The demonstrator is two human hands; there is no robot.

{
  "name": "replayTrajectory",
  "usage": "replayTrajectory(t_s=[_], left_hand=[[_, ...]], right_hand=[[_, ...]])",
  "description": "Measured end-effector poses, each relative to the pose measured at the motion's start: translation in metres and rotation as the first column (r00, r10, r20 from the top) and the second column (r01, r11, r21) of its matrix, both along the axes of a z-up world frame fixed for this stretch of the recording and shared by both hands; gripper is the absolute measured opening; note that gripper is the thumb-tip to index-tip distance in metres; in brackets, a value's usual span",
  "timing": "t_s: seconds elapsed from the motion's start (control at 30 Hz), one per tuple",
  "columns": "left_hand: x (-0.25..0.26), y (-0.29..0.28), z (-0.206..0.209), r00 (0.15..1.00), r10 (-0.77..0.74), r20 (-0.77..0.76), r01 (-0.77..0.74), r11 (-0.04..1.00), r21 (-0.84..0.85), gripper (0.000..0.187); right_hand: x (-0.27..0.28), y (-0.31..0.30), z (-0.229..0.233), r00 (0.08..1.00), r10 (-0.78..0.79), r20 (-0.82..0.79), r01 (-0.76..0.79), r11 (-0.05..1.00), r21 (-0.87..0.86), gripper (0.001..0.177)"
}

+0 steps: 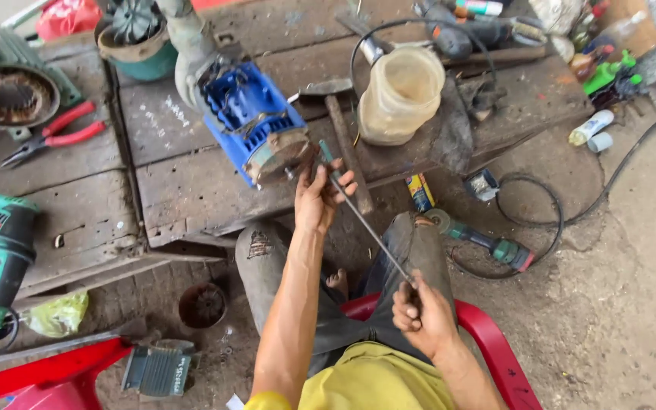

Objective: The person is preparing small screws and using a metal rod to work on the internal components of a blue electric motor housing on a wooden workbench.

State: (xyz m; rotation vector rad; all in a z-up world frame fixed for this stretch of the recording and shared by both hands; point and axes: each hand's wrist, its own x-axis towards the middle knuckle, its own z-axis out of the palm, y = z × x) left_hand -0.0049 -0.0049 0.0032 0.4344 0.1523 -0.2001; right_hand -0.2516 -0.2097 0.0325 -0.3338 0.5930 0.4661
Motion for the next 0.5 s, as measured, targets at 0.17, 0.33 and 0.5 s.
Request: replayTrajectory(t_s=[0.17,0.33,0.5], left_hand=[[0.008,-0.006,-0.005,0.999,0.032,0.016,-0.032,0.999,-0.028,0.057],[0.008,-0.001,0.000,1.000,0.012,0.020,-0.012,1.000,-0.022,0.057],[0.006,-0.001,-0.010,0.999,0.015,0.037,-0.013,0.998,-0.064,0.055]], right_hand=[[-0.014,-0.015,0.008,0.864,0.489,-0.121,0.201,-0.554,-0.808,0.095],[0.007,0.015,0.035,0.988,0.138,0.072,0.001,0.455,-0.891,0.074],[-0.008,-0.001,0.039,0.910,0.401,-0.109,0.207,-0.665,-0.718,0.080]])
